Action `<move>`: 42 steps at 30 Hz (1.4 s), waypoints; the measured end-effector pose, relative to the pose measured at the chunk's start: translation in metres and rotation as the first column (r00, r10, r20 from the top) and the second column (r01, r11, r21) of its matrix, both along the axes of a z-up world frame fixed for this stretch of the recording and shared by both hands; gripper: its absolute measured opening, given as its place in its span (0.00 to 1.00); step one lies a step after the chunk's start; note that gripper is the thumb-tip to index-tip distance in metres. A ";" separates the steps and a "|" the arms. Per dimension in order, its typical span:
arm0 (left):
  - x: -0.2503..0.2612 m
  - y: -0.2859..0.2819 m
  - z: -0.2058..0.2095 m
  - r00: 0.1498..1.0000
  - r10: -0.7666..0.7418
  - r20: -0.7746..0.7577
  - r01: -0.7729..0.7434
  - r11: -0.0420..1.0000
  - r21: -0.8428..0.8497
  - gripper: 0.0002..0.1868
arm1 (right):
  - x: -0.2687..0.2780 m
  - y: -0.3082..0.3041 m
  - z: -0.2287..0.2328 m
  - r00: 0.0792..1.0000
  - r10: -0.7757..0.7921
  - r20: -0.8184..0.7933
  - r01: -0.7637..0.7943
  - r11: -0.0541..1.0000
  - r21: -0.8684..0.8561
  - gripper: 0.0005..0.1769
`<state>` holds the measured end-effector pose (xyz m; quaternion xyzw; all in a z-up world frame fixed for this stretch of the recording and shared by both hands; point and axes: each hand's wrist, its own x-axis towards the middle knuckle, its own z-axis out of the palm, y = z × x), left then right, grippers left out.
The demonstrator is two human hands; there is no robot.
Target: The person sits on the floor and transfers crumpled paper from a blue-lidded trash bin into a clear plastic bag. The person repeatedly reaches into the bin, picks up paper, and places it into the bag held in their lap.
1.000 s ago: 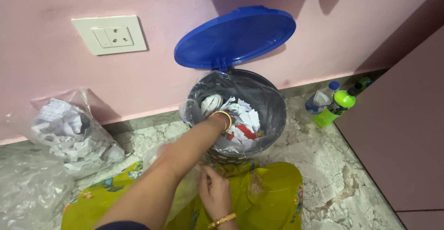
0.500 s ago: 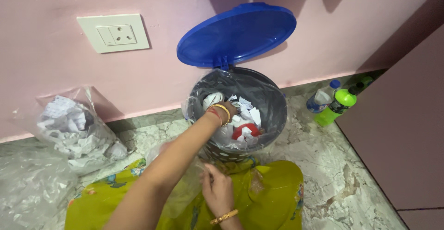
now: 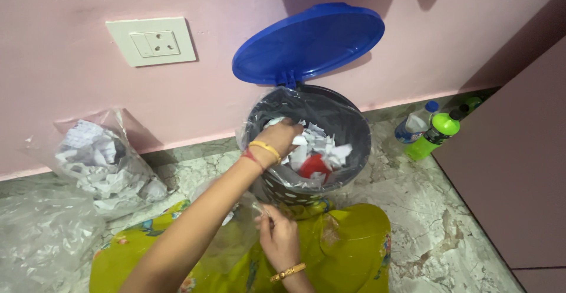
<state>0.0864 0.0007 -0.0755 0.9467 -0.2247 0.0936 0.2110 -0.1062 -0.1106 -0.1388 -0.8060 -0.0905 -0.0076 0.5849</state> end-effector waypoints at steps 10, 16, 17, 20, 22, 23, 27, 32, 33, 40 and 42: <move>-0.039 0.023 0.010 0.988 0.082 0.131 -0.033 0.940 -0.339 0.21 | 0.004 0.007 0.006 0.997 -0.008 -0.080 0.009 1.000 0.007 0.14; -0.045 0.022 0.017 0.982 0.175 0.066 -0.141 0.925 -0.353 0.22 | 0.005 0.005 0.009 0.998 -0.003 -0.070 0.004 1.000 0.018 0.14; -0.046 0.022 0.018 0.979 0.193 0.058 -0.162 0.923 -0.350 0.22 | 0.005 0.005 0.009 0.998 -0.001 -0.064 0.001 1.000 0.003 0.14; -0.051 0.025 0.020 0.976 0.215 0.045 -0.186 0.918 -0.349 0.20 | 0.005 0.004 0.009 0.998 0.001 -0.059 -0.002 1.000 -0.021 0.14; -0.051 0.026 0.019 0.975 0.217 0.051 -0.186 0.919 -0.347 0.18 | 0.005 0.004 0.009 0.998 0.004 -0.062 -0.006 1.000 -0.024 0.14; -0.051 0.027 0.018 0.975 0.217 0.053 -0.186 0.919 -0.347 0.18 | 0.006 0.005 0.010 0.998 0.009 -0.065 -0.010 1.000 -0.022 0.14; -0.050 0.031 0.017 0.965 0.248 0.082 -0.193 0.889 -0.415 0.12 | 0.005 0.006 0.009 0.998 0.008 -0.060 -0.008 1.000 0.010 0.14; -0.063 0.047 0.030 0.923 0.365 0.119 -0.253 0.812 -0.526 0.18 | 0.007 0.005 0.011 0.997 0.011 -0.082 -0.013 1.000 -0.021 0.15; -0.069 0.050 0.033 0.928 0.372 -0.003 -0.310 0.769 -0.559 0.17 | 0.007 0.005 0.011 0.996 0.012 -0.085 -0.014 1.000 -0.028 0.15; -0.137 0.085 0.043 0.855 0.294 -0.428 -0.519 0.453 -0.725 0.12 | 0.011 0.008 0.010 0.997 0.020 -0.072 -0.019 1.000 0.013 0.14; -0.160 0.094 0.036 0.785 0.304 -0.540 -0.619 0.383 -0.685 0.11 | 0.013 0.008 0.010 0.997 0.016 -0.072 -0.017 1.000 -0.014 0.14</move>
